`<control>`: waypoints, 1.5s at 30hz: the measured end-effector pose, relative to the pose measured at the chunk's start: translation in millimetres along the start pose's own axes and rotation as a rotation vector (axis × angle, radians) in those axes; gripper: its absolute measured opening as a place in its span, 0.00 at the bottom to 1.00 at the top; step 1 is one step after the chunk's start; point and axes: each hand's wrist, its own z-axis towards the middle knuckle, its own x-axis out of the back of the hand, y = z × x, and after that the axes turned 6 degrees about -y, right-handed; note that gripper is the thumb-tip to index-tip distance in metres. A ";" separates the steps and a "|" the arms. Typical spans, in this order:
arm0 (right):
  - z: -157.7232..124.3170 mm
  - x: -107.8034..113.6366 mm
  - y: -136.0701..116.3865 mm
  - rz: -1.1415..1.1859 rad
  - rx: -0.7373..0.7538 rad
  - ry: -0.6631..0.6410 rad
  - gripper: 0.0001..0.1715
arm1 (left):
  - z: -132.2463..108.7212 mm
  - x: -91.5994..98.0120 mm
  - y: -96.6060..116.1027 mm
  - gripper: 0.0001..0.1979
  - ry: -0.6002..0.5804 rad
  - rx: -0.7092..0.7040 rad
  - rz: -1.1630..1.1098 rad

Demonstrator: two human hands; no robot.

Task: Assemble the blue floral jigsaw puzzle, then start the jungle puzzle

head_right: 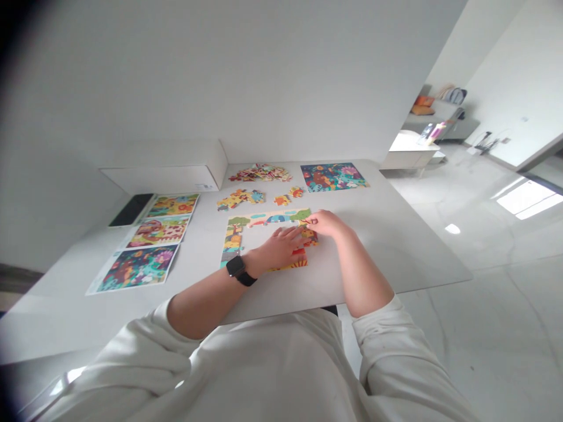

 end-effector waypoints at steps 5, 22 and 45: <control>4.6 -10.2 -8.5 -0.009 0.072 0.021 0.17 | -21.2 1.3 -8.7 0.28 0.013 0.008 0.021; 27.0 -9.6 -17.9 0.051 0.010 0.262 0.17 | -38.2 -13.0 -16.5 0.31 0.089 0.000 -0.015; 159.1 32.2 -75.6 -0.373 0.082 -0.083 0.34 | -45.0 7.8 -22.6 0.27 0.223 0.092 -0.164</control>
